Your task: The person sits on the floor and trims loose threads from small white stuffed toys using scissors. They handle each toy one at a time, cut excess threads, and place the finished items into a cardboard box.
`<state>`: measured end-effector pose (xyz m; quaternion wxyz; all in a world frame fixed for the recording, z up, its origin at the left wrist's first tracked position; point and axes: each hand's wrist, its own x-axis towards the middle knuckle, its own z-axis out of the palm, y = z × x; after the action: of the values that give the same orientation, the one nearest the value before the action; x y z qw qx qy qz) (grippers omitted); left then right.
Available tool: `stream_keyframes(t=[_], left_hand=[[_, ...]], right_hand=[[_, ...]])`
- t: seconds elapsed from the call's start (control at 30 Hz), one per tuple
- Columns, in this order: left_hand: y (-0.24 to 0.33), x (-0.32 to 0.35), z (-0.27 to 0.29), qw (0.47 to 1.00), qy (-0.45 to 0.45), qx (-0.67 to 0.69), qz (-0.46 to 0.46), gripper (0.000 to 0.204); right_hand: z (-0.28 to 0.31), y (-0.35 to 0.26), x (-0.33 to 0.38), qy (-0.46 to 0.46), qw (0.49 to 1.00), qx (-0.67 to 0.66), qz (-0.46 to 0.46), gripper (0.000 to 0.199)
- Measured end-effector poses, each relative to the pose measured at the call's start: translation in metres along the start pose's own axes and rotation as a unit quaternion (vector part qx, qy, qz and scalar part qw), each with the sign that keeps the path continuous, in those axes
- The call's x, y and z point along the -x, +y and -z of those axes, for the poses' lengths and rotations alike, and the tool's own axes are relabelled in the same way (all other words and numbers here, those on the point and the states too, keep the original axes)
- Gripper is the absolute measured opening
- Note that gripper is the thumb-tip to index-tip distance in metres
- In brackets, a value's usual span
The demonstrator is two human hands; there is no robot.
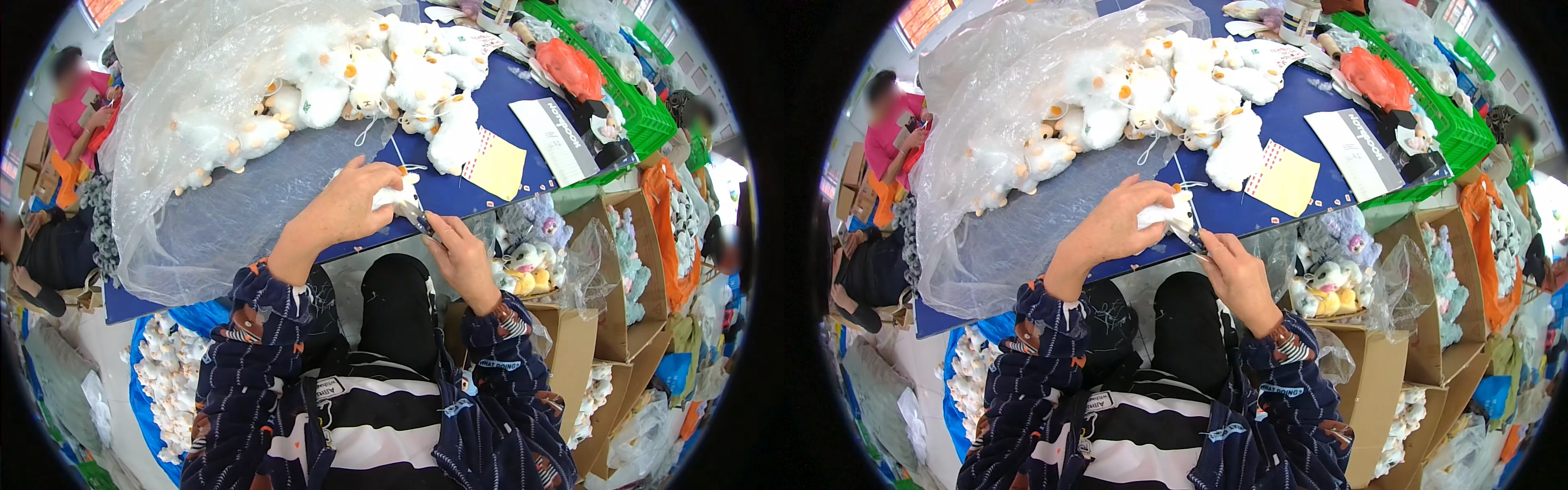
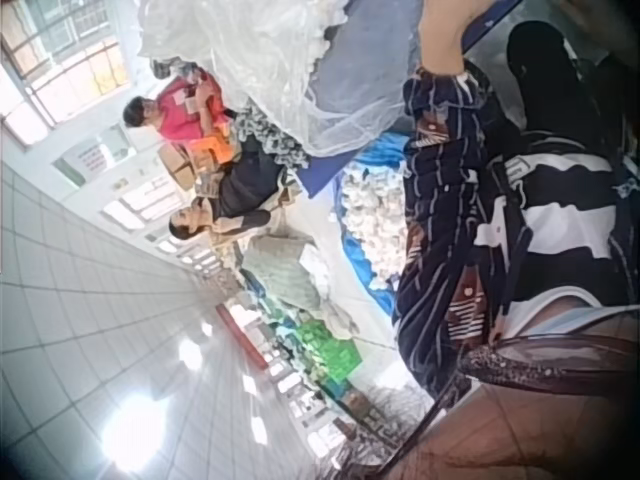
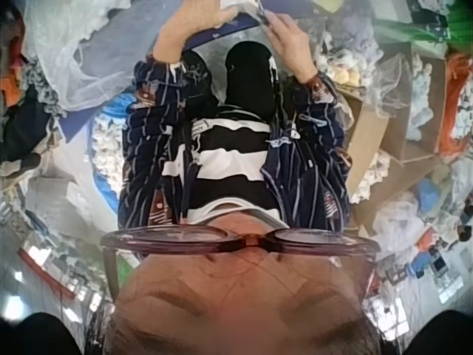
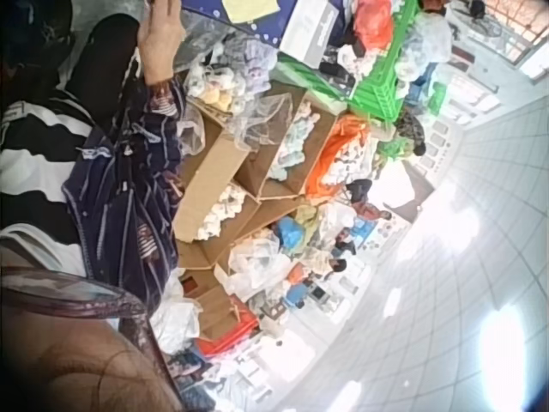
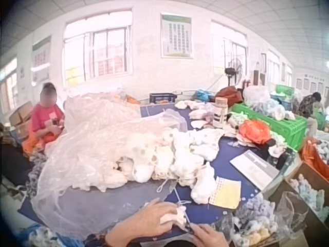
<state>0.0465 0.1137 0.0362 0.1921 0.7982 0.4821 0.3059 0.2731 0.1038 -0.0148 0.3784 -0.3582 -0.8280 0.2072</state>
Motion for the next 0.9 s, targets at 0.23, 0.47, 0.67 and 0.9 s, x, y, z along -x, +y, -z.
stream_keyframes(t=[0.23, 0.47, 0.67, 0.9], left_hand=[[0.001, 0.002, -0.006, 0.997, 0.029, -0.067, -0.011, 0.031], [0.003, 0.001, -0.023, 0.980, 0.109, -0.143, -0.087, 0.012], [0.000, -0.003, -0.025, 0.986, 0.152, -0.053, -0.053, 0.006], [-0.001, -0.004, -0.024, 0.985, 0.153, -0.056, -0.059, 0.005]], right_hand=[[0.024, -0.010, -0.007, 0.003, 0.992, -0.086, -0.092, 0.034], [0.018, 0.006, 0.003, -0.007, 0.994, -0.052, -0.097, 0.035], [0.015, 0.003, 0.000, -0.028, 0.996, -0.019, -0.079, 0.034], [0.018, -0.002, -0.008, -0.066, 0.996, 0.028, -0.044, 0.031]])
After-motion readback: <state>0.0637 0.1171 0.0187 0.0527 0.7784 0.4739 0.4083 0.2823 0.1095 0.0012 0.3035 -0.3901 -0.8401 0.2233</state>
